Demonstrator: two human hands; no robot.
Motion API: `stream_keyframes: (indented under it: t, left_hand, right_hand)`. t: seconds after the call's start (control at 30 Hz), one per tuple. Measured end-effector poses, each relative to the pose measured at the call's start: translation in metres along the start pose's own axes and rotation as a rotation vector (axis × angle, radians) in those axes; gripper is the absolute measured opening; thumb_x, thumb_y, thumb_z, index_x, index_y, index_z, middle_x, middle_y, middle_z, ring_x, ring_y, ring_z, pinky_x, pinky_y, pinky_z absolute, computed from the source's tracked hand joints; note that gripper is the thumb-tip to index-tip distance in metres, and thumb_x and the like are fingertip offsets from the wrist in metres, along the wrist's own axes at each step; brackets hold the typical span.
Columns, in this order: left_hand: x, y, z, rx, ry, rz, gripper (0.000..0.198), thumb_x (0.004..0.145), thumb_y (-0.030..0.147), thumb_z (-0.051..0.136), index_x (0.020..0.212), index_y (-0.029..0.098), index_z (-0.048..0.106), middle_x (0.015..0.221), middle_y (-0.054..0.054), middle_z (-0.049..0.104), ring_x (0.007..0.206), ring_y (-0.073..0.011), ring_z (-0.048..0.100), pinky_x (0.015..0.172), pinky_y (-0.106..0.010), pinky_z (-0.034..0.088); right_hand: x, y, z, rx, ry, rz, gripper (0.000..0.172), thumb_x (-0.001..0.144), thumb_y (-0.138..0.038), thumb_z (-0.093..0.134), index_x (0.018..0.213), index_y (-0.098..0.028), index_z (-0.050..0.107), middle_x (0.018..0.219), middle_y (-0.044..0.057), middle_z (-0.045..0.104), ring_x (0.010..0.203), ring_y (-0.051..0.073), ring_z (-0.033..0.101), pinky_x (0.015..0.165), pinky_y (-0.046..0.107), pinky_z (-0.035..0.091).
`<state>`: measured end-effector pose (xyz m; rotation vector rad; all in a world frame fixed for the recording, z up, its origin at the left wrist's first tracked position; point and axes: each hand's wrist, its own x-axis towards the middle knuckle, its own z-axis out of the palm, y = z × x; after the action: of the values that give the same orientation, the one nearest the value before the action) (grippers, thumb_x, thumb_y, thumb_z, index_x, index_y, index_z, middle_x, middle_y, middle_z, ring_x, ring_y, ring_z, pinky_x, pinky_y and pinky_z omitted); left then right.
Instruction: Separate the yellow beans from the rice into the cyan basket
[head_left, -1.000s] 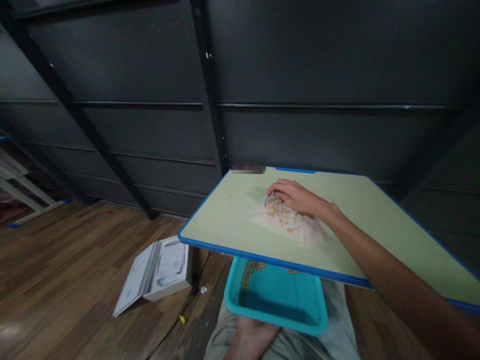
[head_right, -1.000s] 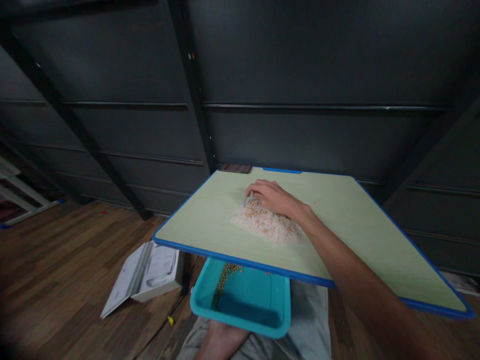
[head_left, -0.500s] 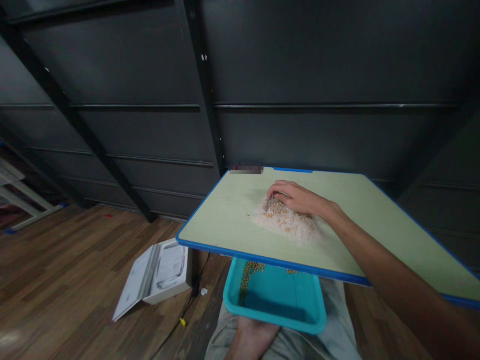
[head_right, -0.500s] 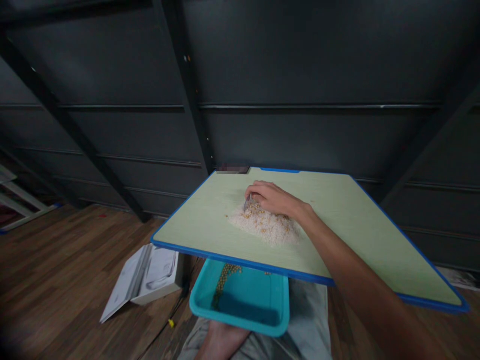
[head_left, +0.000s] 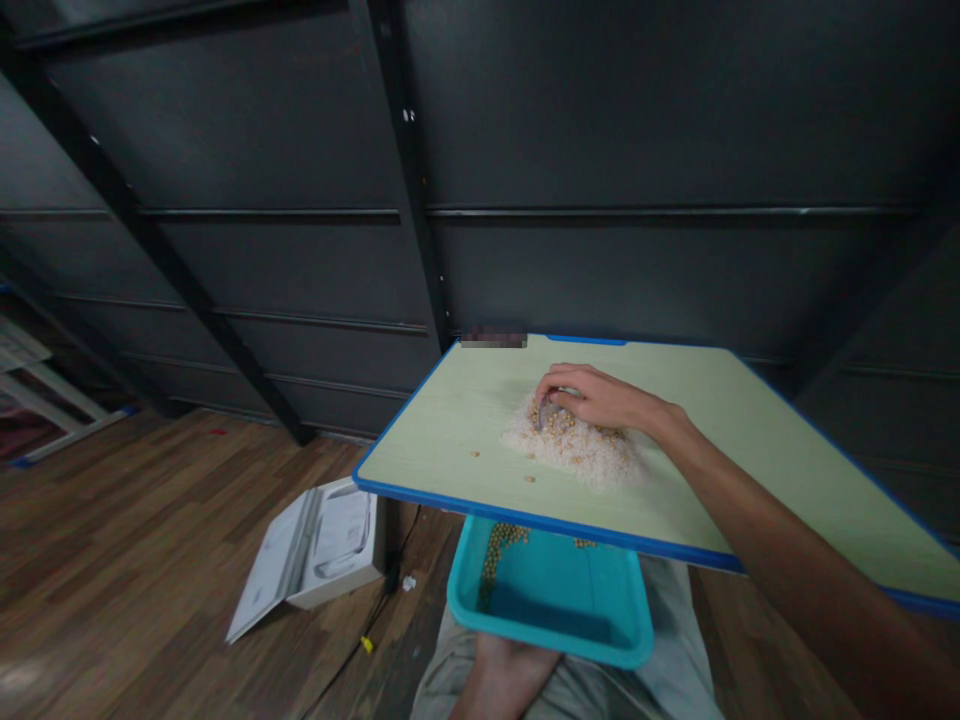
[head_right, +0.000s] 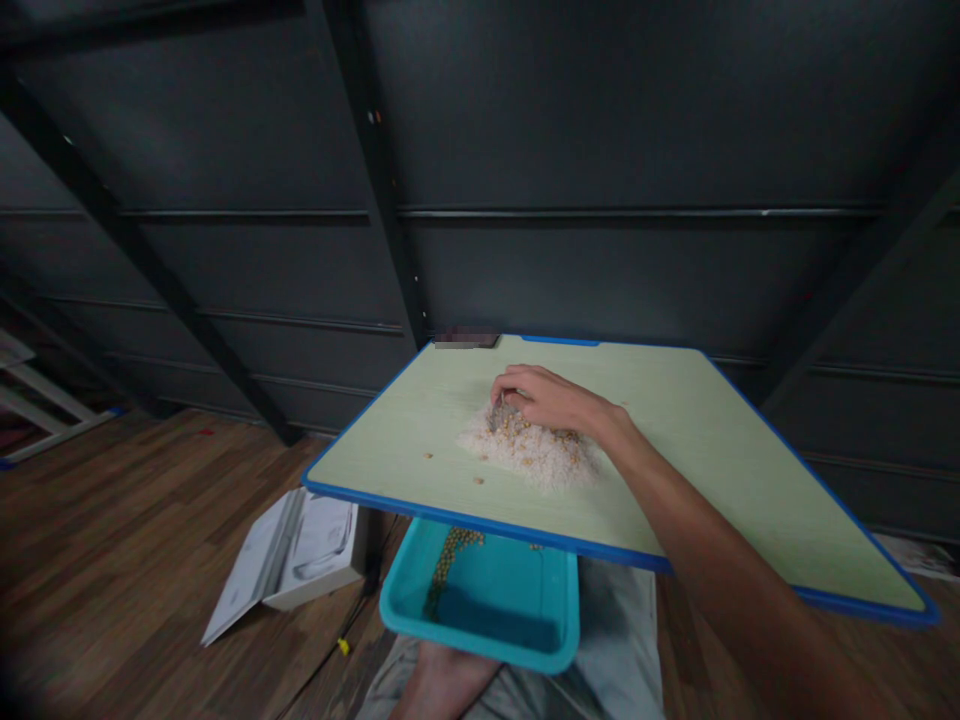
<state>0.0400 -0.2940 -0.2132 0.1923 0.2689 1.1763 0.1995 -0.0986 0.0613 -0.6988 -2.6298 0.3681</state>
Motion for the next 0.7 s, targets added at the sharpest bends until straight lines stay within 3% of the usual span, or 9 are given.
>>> stream_keyframes:
  t: [0.17, 0.37, 0.7]
  left_hand:
    - [0.002, -0.003, 0.006, 0.032, 0.061, 0.045, 0.047, 0.084, 0.044, 0.048, 0.128, 0.031, 0.059, 0.133, -0.006, 0.067, 0.14, -0.0349, 0.041, 0.115, -0.062, 0.027]
    - [0.001, -0.001, 0.015, 0.012, 0.039, 0.023, 0.047, 0.089, 0.045, 0.043, 0.132, 0.03, 0.056, 0.126, -0.007, 0.072, 0.132, -0.0327, 0.051, 0.115, -0.061, 0.028]
    - [0.0, 0.003, 0.032, -0.075, -0.058, -0.005, 0.051, 0.091, 0.054, 0.037, 0.12, 0.023, 0.066, 0.124, -0.01, 0.072, 0.129, -0.0317, 0.055, 0.115, -0.057, 0.029]
  right_hand:
    - [0.0, -0.005, -0.003, -0.007, -0.02, 0.014, 0.024, 0.092, -0.013, 0.046, 0.098, -0.022, 0.067, 0.105, 0.006, 0.067, 0.102, 0.022, 0.06, 0.093, 0.038, 0.044]
    - [-0.001, -0.007, -0.005, -0.011, -0.037, -0.016, 0.023, 0.091, -0.015, 0.049, 0.097, -0.023, 0.069, 0.101, 0.005, 0.068, 0.098, 0.022, 0.061, 0.091, 0.037, 0.045]
    - [-0.002, -0.01, -0.009, -0.019, -0.06, -0.025, 0.023, 0.091, -0.015, 0.051, 0.098, -0.024, 0.071, 0.097, 0.005, 0.067, 0.094, 0.021, 0.06, 0.089, 0.036, 0.045]
